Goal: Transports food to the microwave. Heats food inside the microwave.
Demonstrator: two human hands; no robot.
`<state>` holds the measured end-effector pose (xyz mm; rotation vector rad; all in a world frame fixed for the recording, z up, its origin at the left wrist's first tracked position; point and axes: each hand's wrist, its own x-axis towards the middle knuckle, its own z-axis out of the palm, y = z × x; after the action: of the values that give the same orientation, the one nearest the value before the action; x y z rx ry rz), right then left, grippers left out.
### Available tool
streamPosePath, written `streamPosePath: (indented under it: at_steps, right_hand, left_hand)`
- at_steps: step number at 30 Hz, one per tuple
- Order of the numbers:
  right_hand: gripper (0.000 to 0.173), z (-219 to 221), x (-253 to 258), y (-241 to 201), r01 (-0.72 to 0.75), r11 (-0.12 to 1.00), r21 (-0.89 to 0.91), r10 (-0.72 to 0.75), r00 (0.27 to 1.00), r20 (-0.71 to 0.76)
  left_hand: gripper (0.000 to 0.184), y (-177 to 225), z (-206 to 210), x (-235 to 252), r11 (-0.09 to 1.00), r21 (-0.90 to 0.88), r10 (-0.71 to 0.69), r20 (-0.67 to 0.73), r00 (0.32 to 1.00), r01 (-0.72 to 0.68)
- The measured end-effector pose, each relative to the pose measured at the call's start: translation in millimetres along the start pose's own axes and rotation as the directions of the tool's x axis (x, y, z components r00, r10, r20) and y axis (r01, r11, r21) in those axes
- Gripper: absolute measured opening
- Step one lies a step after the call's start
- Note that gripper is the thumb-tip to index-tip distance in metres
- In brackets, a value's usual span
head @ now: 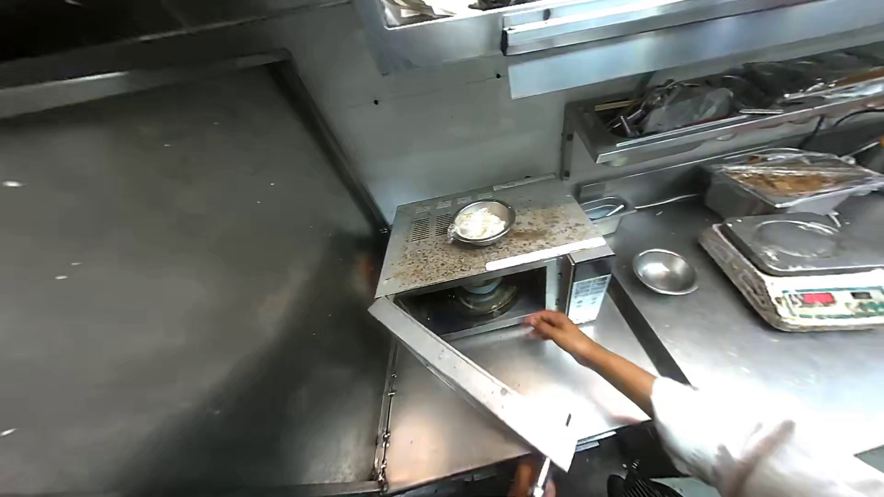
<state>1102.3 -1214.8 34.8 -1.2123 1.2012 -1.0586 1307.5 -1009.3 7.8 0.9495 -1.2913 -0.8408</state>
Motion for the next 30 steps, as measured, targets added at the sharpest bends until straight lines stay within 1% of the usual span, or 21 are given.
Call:
streamPosePath:
  at_steps: [1,2,3,4,6,7,9,10,13,15,17,19,21,24,28,30]
  right_hand:
    - [0.032,-15.6,-24.2,8.8,0.035,0.999,-0.035,-0.036,0.999,-0.017]
    - [0.031,-31.2,-45.6,19.1,0.049,0.997,-0.066,-0.053,0.996,-0.071]
    - [0.029,-45.1,-63.8,29.2,0.050,0.995,-0.090,-0.063,0.986,-0.153]
    - [0.027,-57.3,-78.0,37.9,0.040,0.993,-0.115,-0.067,0.967,-0.244]
    - [0.027,-77.2,-92.5,51.0,0.003,0.987,-0.162,-0.065,0.923,-0.380]
    - [0.031,-83.3,-93.7,53.7,-0.022,0.983,-0.183,-0.057,0.908,-0.416]
    - [0.037,-89.6,-87.9,53.2,-0.053,0.980,-0.194,-0.044,0.886,-0.462]
    - [0.039,-90.9,-83.8,53.3,-0.054,0.981,-0.188,-0.044,0.876,-0.480]
    - [0.046,-92.4,-68.0,57.9,-0.044,0.982,-0.186,-0.059,0.856,-0.513]
    - [0.058,-93.6,-54.1,65.5,-0.063,0.972,-0.228,-0.066,0.853,-0.518]
    - [0.071,-93.9,-41.7,79.5,-0.089,0.947,-0.310,-0.092,0.846,-0.525]
    - [0.079,-91.9,-31.2,84.5,-0.088,0.914,-0.395,-0.145,0.840,-0.523]
    - [0.083,-87.9,-23.4,78.6,-0.078,0.892,-0.445,-0.187,0.833,-0.520]
    - [0.089,-82.3,-18.3,65.5,-0.096,0.868,-0.488,-0.191,0.842,-0.505]
    - [0.097,-79.3,-12.9,78.9,-0.082,0.817,-0.570,-0.256,0.834,-0.488]
    - [0.095,-79.3,-7.8,90.6,-0.079,0.800,-0.595,-0.278,0.829,-0.485]
  left_hand:
    - [0.073,-0.5,14.3,15.2,0.999,0.043,-0.005,0.105,0.994,0.000]
    - [0.073,-3.1,28.6,32.6,0.995,0.091,0.009,0.197,0.980,-0.028]
    - [0.069,-7.0,42.7,52.0,0.986,0.144,0.038,0.266,0.963,-0.079]
    - [0.060,-11.9,57.9,72.8,0.971,0.198,0.070,0.317,0.946,-0.138]
    - [0.043,-17.2,91.1,116.0,0.943,0.256,0.103,0.379,0.920,-0.211]
    - [0.040,-19.3,106.7,137.1,0.931,0.278,0.115,0.394,0.912,-0.237]
    - [0.040,-27.4,132.2,170.7,0.903,0.317,0.146,0.407,0.902,-0.289]
    - [0.042,-32.6,141.6,180.0,0.892,0.330,0.164,0.396,0.903,-0.307]
    - [0.045,-43.7,154.6,188.9,0.846,0.380,0.243,0.350,0.905,-0.374]
    - [0.044,-41.7,152.9,192.3,0.806,0.430,0.264,0.353,0.897,-0.407]
    - [0.043,-39.1,150.8,194.8,0.783,0.465,0.249,0.373,0.894,-0.413]
    - [0.041,-39.2,152.0,199.6,0.783,0.477,0.219,0.389,0.895,-0.399]
    - [0.042,-41.8,154.7,203.5,0.783,0.485,0.211,0.382,0.900,-0.390]
    - [0.044,-42.4,156.5,201.7,0.802,0.480,0.193,0.352,0.916,-0.354]
    - [0.043,-41.5,157.0,199.7,0.825,0.473,0.152,0.345,0.926,-0.311]
    - [0.041,-42.6,156.6,198.9,0.827,0.478,0.133,0.344,0.929,-0.296]
